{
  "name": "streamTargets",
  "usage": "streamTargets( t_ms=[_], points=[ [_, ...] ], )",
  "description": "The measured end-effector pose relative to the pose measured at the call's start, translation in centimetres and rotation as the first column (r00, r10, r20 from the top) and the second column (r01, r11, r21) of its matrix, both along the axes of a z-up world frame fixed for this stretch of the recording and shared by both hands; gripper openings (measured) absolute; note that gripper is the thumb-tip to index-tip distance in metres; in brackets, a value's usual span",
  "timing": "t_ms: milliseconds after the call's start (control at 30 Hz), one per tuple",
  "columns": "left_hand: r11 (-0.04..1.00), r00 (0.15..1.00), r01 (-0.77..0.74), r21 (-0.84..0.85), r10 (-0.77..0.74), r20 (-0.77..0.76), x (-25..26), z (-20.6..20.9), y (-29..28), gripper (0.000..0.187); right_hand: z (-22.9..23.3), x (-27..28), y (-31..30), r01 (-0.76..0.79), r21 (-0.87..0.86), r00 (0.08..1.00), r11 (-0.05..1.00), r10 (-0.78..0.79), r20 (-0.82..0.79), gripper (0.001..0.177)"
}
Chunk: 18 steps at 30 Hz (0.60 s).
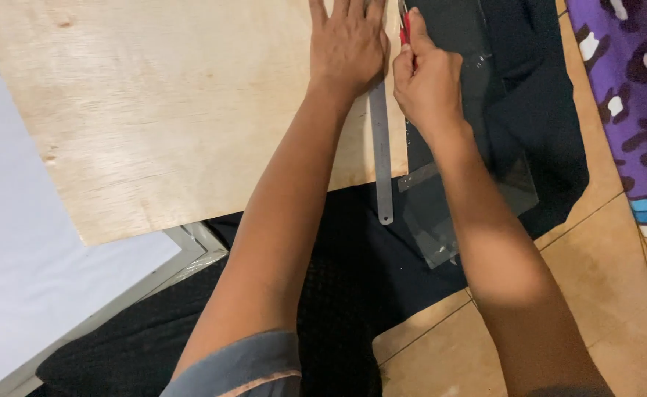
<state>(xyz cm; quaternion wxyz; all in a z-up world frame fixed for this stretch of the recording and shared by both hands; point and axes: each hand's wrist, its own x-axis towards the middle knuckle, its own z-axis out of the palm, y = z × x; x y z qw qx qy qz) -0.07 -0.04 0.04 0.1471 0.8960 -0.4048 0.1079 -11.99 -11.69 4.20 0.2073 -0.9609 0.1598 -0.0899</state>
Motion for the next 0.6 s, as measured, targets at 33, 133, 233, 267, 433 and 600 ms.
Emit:
streamTargets(
  t_ms=[33,133,233,267,433,600],
  points=[
    [1.000,1.000,0.006,-0.002,-0.006,-0.001,-0.2,0.2,-0.1,0.046,0.5,-0.3,0.2,0.006,-0.002,1.000,1.000,-0.006,-0.001,0.048],
    [0.998,0.998,0.002,0.055,0.001,-0.056,-0.1,0.6,0.1,0.049,1.7,-0.5,0.9,0.028,0.029,0.998,0.999,-0.027,-0.057,0.047],
    [0.999,0.999,0.006,0.039,-0.004,-0.046,0.0,0.6,-0.1,0.050,2.5,-1.1,1.3,0.037,0.092,0.997,0.995,-0.032,-0.063,0.044],
    [1.000,1.000,-0.005,0.016,0.005,-0.009,-0.1,0.3,0.0,0.044,2.4,-1.2,1.4,0.035,0.098,0.998,0.995,-0.029,-0.062,0.045],
    [1.000,1.000,-0.014,0.004,0.014,0.000,-0.4,0.4,0.1,0.039,2.1,-1.4,1.6,0.057,0.108,0.997,0.993,-0.050,-0.062,0.045],
    [1.000,1.000,-0.011,0.001,0.011,-0.002,-0.2,0.1,-0.1,0.038,2.0,-1.5,1.6,0.047,0.091,0.998,0.995,-0.042,-0.049,0.046]
  ],
)
